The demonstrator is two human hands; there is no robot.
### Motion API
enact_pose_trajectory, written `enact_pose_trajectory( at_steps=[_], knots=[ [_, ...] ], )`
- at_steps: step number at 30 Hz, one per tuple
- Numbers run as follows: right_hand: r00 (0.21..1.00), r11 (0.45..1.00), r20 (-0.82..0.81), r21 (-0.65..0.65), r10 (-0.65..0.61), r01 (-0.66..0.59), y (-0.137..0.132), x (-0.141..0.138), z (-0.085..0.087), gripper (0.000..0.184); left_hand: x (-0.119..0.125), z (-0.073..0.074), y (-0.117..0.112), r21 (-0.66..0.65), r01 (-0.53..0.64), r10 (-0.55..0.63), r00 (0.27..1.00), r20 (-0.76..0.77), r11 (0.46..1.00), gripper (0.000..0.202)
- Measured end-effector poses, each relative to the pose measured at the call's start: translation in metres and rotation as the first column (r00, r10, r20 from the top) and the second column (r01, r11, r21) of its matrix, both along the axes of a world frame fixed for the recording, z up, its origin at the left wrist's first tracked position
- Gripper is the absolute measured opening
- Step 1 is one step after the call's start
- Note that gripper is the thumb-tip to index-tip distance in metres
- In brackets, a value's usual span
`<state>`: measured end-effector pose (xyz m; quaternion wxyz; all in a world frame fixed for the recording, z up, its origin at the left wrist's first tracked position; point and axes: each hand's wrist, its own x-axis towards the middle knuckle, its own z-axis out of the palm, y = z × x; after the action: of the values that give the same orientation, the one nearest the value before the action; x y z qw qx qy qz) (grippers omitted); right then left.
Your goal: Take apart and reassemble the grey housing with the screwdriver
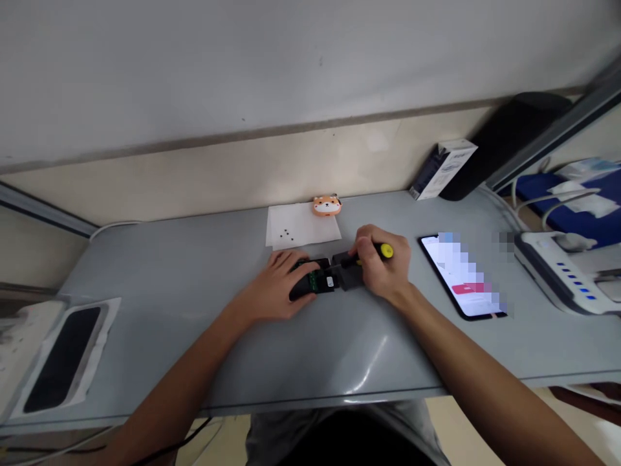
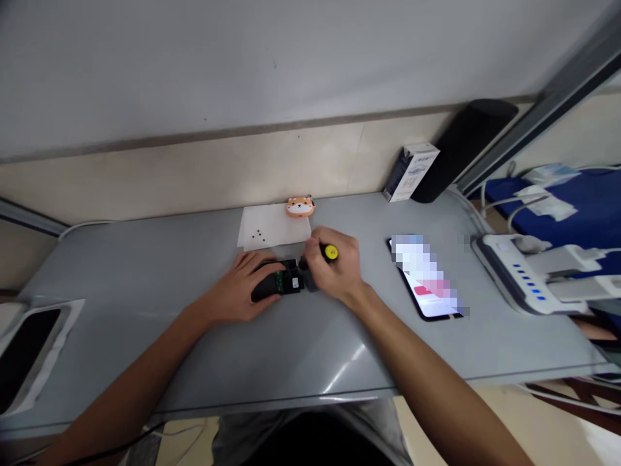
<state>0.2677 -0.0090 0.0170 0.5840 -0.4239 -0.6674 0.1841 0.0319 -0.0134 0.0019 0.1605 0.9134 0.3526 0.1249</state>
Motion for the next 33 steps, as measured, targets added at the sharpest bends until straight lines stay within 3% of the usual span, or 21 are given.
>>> enact_pose_trajectory(
  at_steps=[5,12,17,21,33],
  knots=[
    [0.996,0.997,-0.080,-0.061,0.039,-0.044,-0.004,-0.006,0.000,0.036,-0.008,0.001,0.006,0.012,-0.012,0.011,0.999,0.047,1.000,0.039],
    [0.985,0.974,-0.053,-0.144,0.167,-0.173,-0.012,-0.017,0.001,0.036,-0.012,0.005,0.009,0.080,0.009,-0.011,1.000,0.020,0.997,0.039],
    [0.981,0.970,-0.065,-0.149,0.184,-0.192,-0.011,-0.019,-0.003,0.036,-0.009,0.008,0.007,0.087,0.014,-0.015,1.000,0.007,0.996,0.026],
    [0.983,0.969,-0.122,-0.189,0.135,-0.157,-0.010,-0.018,-0.005,0.036,-0.008,0.011,0.005,0.089,0.020,-0.022,0.999,0.028,0.996,0.017],
    [0.935,0.967,-0.353,-0.249,-0.038,-0.055,-0.001,-0.016,0.000,0.034,-0.004,0.009,0.001,0.079,-0.013,0.006,0.995,0.098,0.997,0.018]
  ],
)
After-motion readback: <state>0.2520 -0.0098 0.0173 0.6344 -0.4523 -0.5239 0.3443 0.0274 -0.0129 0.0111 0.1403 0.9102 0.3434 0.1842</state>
